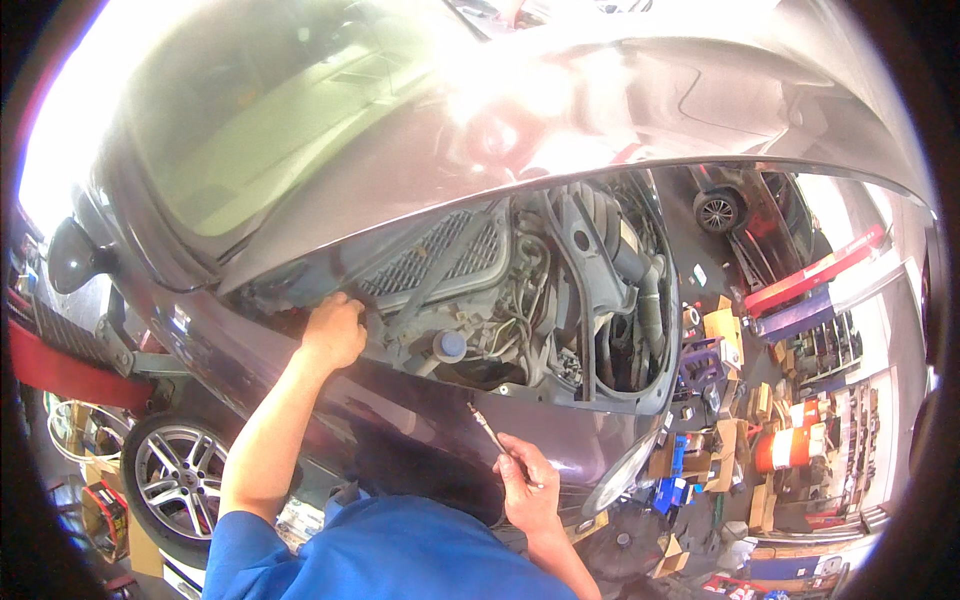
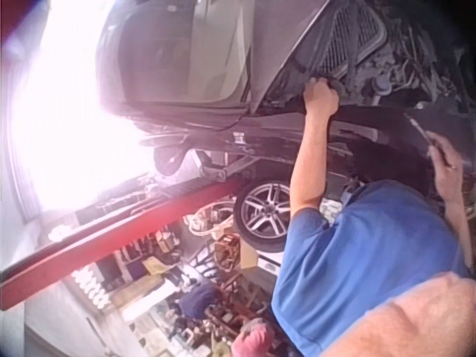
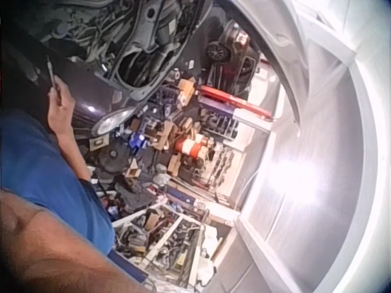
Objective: The person works under the hood of a car, using a wrench to loosen and tighten bolts on engine components. He walks to a tool cart to retrieve a different wrench, then returns to continue adjusting parts within the engine bay.
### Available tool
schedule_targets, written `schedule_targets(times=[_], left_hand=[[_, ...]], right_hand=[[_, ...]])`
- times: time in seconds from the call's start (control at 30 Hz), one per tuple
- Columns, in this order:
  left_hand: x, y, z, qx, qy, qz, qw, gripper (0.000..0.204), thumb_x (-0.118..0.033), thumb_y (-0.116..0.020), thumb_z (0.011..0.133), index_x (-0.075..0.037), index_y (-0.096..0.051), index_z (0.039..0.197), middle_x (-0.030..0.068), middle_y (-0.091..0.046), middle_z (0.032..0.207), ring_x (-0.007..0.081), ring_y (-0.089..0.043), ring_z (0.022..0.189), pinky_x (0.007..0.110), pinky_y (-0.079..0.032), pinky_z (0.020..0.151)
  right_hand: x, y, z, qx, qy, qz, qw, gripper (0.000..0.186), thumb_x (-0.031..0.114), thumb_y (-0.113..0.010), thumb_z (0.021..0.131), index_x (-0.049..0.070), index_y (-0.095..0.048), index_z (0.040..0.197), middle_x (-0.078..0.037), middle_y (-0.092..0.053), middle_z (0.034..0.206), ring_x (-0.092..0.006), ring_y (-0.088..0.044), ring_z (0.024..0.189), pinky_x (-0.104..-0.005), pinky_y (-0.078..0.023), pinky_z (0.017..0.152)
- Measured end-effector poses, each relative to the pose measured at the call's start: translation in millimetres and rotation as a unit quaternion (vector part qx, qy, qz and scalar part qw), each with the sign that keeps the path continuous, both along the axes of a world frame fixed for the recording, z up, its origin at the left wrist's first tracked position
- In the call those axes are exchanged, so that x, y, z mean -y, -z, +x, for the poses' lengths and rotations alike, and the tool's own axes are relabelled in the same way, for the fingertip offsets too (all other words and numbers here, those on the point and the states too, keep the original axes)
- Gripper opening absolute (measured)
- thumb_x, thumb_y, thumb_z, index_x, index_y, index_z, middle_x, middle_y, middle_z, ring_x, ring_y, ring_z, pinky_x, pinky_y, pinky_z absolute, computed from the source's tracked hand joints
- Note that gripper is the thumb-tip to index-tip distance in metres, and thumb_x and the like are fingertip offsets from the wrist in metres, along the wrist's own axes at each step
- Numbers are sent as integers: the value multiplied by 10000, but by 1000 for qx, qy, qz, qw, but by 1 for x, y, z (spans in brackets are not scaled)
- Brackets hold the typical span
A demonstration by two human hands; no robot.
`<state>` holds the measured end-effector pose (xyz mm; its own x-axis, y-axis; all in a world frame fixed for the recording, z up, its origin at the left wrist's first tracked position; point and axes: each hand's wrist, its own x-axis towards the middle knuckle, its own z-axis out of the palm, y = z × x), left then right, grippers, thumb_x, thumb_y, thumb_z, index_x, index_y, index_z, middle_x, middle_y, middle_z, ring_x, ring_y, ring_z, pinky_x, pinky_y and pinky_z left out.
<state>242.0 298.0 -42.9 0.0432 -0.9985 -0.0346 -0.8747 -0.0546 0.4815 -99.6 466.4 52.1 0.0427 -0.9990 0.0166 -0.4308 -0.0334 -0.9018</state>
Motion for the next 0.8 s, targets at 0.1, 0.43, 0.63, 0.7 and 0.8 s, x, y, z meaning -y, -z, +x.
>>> schedule_targets(times=[0.1, 0.43, 0.63, 0.7, 0.8], left_hand=[[-1, 0, -3, 20, -9, 2, 1000, 345, -156, -696, 886, -31, -731, 1206, 198, -660, 1236, 392, -598, 1256, 512, -502, 1067], [5, 5, 7, -74, -42, -21, 996, 233, -132, -659, 916, -24, -713, 1114, 214, -693, 1189, 427, -628, 1189, 530, -507, 1031], [28, -4, 13, -58, -9, -20, 998, 228, -196, -642, 949, -9, -730, 1044, 222, -739, 1082, 450, -685, 1068, 561, -536, 953], [37, -12, 7, -34, -2, 3, 999, 247, -223, -654, 946, -4, -745, 1018, 234, -747, 1059, 451, -695, 1053, 562, -541, 935], [45, -23, -5, -17, 21, 49, 998, 263, -251, -683, 935, -11, -771, 995, 256, -747, 1066, 450, -699, 1060, 553, -544, 931]], right_hand=[[0, 2, 1, 2, 4, 10, 1000, 274, 45, -670, 1041, -25, -715, 1302, -67, -735, 940, -123, -680, 813, -277, -546, 728], [11, -1, 15, 9, -5, 35, 999, 288, 39, -665, 1038, -33, -714, 1312, -79, -737, 959, -135, -683, 831, -283, -547, 763], [14, 2, 23, 15, -13, 39, 999, 290, 36, -669, 1038, -31, -713, 1317, -78, -735, 969, -139, -680, 829, -282, -545, 766], [15, 1, 26, 20, -17, 31, 999, 290, 35, -669, 1038, -29, -713, 1317, -79, -736, 968, -142, -684, 832, -284, -546, 765], [16, -2, 27, 9, -22, 27, 999, 288, 33, -668, 1038, -29, -714, 1316, -77, -737, 963, -143, -690, 831, -289, -550, 763]])
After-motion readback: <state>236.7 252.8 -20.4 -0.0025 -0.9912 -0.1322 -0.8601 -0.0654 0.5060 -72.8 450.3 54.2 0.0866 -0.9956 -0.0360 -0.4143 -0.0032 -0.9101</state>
